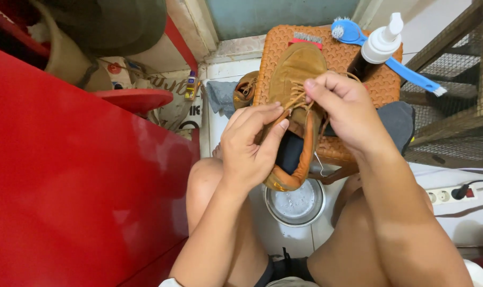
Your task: Repairing a brown suede shoe by unlacing it, stitching the sole, and relacing it.
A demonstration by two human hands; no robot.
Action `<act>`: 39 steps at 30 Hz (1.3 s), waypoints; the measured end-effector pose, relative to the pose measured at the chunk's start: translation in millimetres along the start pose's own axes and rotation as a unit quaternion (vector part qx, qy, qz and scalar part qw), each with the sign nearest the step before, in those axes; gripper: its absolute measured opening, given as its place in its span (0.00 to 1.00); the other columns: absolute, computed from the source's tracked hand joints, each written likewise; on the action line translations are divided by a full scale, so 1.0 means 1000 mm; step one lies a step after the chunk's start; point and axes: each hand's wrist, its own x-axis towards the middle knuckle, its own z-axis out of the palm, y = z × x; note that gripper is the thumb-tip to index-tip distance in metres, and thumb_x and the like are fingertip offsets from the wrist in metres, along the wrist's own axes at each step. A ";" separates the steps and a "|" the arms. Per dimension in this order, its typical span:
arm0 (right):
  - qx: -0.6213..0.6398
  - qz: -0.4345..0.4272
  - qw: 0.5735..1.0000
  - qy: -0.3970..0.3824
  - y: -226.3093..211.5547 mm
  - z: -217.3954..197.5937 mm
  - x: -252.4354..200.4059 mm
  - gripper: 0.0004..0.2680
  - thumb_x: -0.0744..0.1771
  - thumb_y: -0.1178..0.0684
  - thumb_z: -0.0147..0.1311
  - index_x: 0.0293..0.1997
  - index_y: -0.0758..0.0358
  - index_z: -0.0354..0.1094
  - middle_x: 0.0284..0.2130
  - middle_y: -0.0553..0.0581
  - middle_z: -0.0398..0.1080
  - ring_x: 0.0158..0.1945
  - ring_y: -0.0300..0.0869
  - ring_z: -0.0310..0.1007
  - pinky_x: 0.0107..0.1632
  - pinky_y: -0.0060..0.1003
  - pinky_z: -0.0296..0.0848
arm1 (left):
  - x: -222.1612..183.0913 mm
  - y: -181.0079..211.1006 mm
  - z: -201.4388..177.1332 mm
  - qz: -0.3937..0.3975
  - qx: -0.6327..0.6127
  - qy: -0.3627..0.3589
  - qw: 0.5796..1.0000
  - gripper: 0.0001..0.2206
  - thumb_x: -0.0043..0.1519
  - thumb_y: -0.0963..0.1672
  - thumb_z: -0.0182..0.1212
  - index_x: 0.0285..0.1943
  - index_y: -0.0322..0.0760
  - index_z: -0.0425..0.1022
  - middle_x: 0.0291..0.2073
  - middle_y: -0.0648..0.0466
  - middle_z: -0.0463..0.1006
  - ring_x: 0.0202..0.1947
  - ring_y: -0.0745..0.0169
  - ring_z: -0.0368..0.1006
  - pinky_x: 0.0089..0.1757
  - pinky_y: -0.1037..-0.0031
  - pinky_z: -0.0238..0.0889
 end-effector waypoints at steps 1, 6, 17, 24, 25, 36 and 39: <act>-0.002 0.000 1.000 0.002 -0.005 -0.002 -0.001 0.09 0.73 0.52 0.52 0.35 0.60 0.72 0.32 0.44 0.61 0.40 0.30 0.60 0.44 0.25 0.63 | 0.000 -0.002 0.001 0.001 -0.002 -0.001 1.000 0.04 0.61 0.42 0.68 0.43 0.41 0.83 0.41 0.53 0.85 0.43 0.48 0.82 0.46 0.62 0.74; -0.231 -0.104 0.956 -0.148 -0.042 -0.003 -0.010 0.11 0.69 0.51 0.56 0.57 0.60 0.74 0.45 0.54 0.65 0.53 0.41 0.67 0.55 0.34 0.65 | -0.003 0.001 -0.004 0.021 0.052 -0.039 0.998 0.05 0.64 0.42 0.64 0.45 0.36 0.79 0.42 0.51 0.83 0.46 0.53 0.81 0.51 0.66 0.71; -0.210 -0.157 0.965 -0.027 -0.045 -0.009 -0.012 0.11 0.70 0.63 0.51 0.59 0.63 0.71 0.49 0.58 0.65 0.52 0.45 0.65 0.56 0.38 0.64 | -0.002 0.002 -0.001 0.035 0.042 -0.044 0.998 0.05 0.64 0.41 0.63 0.45 0.35 0.79 0.43 0.50 0.84 0.46 0.53 0.81 0.52 0.66 0.71; -0.356 -0.222 0.906 -0.063 -0.035 -0.007 -0.017 0.06 0.72 0.55 0.53 0.46 0.63 0.76 0.43 0.59 0.68 0.48 0.54 0.68 0.55 0.49 0.64 | -0.001 0.006 0.001 0.075 0.039 -0.064 0.994 0.03 0.65 0.40 0.63 0.45 0.34 0.78 0.43 0.50 0.83 0.44 0.51 0.80 0.52 0.63 0.69; -0.355 -0.222 0.906 -0.063 -0.031 -0.013 -0.015 0.06 0.72 0.55 0.53 0.46 0.63 0.76 0.43 0.59 0.68 0.48 0.54 0.68 0.55 0.49 0.64 | -0.001 0.006 0.001 0.075 0.040 -0.064 0.994 0.03 0.65 0.40 0.63 0.45 0.34 0.78 0.43 0.50 0.83 0.44 0.51 0.80 0.52 0.63 0.69; -0.363 -0.290 0.880 -0.098 -0.037 -0.006 -0.021 0.09 0.71 0.60 0.48 0.57 0.62 0.72 0.62 0.72 0.62 0.66 0.66 0.59 0.67 0.61 0.61 | 0.000 0.008 0.000 0.072 0.050 -0.066 0.994 0.03 0.65 0.41 0.62 0.43 0.34 0.78 0.42 0.51 0.83 0.42 0.51 0.80 0.50 0.62 0.68; -0.415 -0.312 0.854 -0.021 -0.035 -0.011 -0.016 0.04 0.70 0.55 0.62 0.42 0.64 0.77 0.48 0.63 0.72 0.56 0.60 0.71 0.55 0.57 0.66 | 0.000 0.006 0.000 0.041 0.047 -0.064 0.996 0.04 0.64 0.42 0.63 0.44 0.35 0.79 0.42 0.52 0.83 0.44 0.54 0.80 0.51 0.65 0.68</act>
